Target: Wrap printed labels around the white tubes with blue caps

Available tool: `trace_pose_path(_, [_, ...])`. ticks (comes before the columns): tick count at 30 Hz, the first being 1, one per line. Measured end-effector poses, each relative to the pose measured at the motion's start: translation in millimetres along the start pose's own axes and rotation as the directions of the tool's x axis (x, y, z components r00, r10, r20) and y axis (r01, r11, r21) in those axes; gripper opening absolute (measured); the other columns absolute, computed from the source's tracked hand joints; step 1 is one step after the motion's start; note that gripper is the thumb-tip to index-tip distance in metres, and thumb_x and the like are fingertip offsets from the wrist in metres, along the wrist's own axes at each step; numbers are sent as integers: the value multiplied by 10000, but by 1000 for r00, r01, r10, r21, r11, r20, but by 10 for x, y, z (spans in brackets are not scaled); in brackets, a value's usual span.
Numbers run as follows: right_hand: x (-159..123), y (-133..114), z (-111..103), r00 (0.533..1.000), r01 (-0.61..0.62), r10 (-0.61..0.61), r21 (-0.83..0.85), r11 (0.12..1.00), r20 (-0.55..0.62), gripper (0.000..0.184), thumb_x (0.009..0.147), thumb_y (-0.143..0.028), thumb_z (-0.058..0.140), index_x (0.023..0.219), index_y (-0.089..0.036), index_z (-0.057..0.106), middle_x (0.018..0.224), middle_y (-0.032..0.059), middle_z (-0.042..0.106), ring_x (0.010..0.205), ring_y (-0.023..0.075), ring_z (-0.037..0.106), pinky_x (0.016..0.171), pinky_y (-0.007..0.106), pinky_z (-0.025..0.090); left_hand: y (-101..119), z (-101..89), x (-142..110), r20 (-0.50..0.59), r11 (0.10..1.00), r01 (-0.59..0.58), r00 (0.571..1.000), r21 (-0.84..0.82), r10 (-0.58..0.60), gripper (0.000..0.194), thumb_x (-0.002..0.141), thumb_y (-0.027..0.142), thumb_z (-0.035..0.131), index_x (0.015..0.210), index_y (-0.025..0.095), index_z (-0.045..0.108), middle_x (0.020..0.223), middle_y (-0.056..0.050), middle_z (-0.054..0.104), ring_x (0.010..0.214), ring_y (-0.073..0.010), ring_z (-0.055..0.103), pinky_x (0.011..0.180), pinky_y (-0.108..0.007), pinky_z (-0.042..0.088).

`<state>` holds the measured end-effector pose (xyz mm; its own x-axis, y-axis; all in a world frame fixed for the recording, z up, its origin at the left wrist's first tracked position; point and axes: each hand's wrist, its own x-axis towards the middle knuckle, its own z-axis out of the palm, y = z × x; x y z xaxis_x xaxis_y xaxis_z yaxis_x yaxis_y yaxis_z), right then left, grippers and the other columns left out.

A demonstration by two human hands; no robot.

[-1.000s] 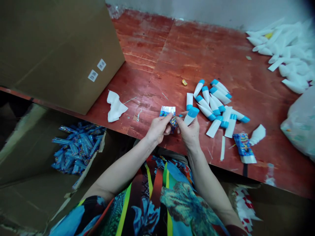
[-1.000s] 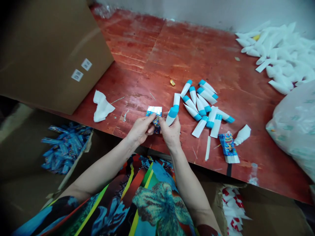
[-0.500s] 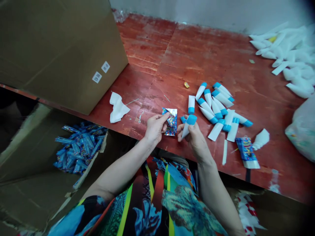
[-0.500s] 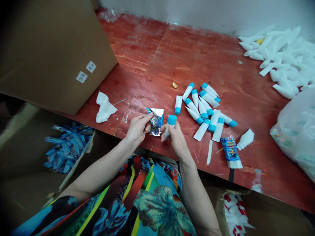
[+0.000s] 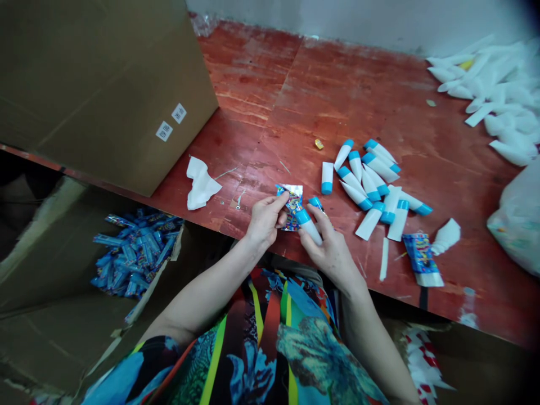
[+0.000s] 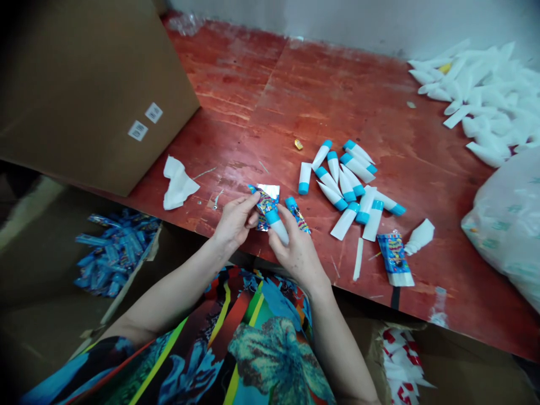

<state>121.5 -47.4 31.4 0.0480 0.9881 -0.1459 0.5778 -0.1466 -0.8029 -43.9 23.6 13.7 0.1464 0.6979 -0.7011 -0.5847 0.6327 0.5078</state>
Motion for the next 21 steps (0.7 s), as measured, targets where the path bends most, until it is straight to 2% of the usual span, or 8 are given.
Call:
trace_pose_path(1, [14,11,-15,1000,4,-4,-30,1000,29,636,1002,-441,809,1617,-305,723,1312,108,867,920,309,835,810,440,699,-1,-3,-3,4,1000,2,1000,1,-2,534,974,405,944,692,200,540,498,82,486,419,-35,372,480,-203,219])
trace_pose_path(3, [37,27,-33,996,19,-14,-61,998,89,681,1002,-437,805,1662,-312,695,1520,128,810,1196,378,847,937,484,715,-6,-7,-10,13,1000,3,1000,4,-3,532,976,409,940,693,198,542,505,83,482,418,-33,371,479,-201,222])
trace_pose_path(5, [47,33,-25,994,32,-26,-57,998,108,666,1034,-435,771,1681,-306,681,1577,123,784,1326,389,818,1026,501,706,-11,-8,-14,21,1000,-6,1000,-1,6,510,976,404,939,708,190,561,534,78,511,424,-28,379,478,-200,227])
trace_pose_path(9, [36,44,45,999,43,-42,-31,999,34,584,1089,-450,707,1649,-286,695,1508,124,812,1308,364,823,1049,496,698,-18,-16,-7,48,1000,-10,999,15,10,495,984,429,930,723,189,585,548,75,516,422,-30,373,469,-212,209])
trace_pose_path(12, [28,64,101,998,59,-59,21,998,-4,544,1038,-452,775,1557,-294,733,1437,112,834,1292,362,821,1060,508,696,-31,-26,-3,137,995,31,990,96,-44,529,968,503,945,699,185,617,504,68,478,415,-42,372,465,-229,194])
trace_pose_path(15, [15,48,165,995,66,-60,68,996,-86,493,1036,-457,784,1497,-292,722,1275,102,857,1207,357,838,1068,537,686,-75,-12,-30,212,989,45,974,141,-75,565,898,554,1001,682,184,634,485,67,464,418,-46,372,469,-235,195])
trace_pose_path(18, [12,-10,229,988,5,-1,25,1000,-156,417,1072,-454,749,1443,-276,680,1141,101,840,1090,351,848,1003,509,672,-143,40,-80,217,990,40,974,133,-68,562,860,561,1026,689,178,652,519,57,511,430,-45,379,463,-238,196])
trace_pose_path(21, [26,-50,235,981,-59,61,14,998,-182,391,1049,-444,790,1376,-278,654,1105,98,827,1018,340,842,931,468,652,-176,84,-96,186,994,24,982,103,-43,539,845,531,1038,701,172,663,557,53,544,444,-40,390,461,-236,217])
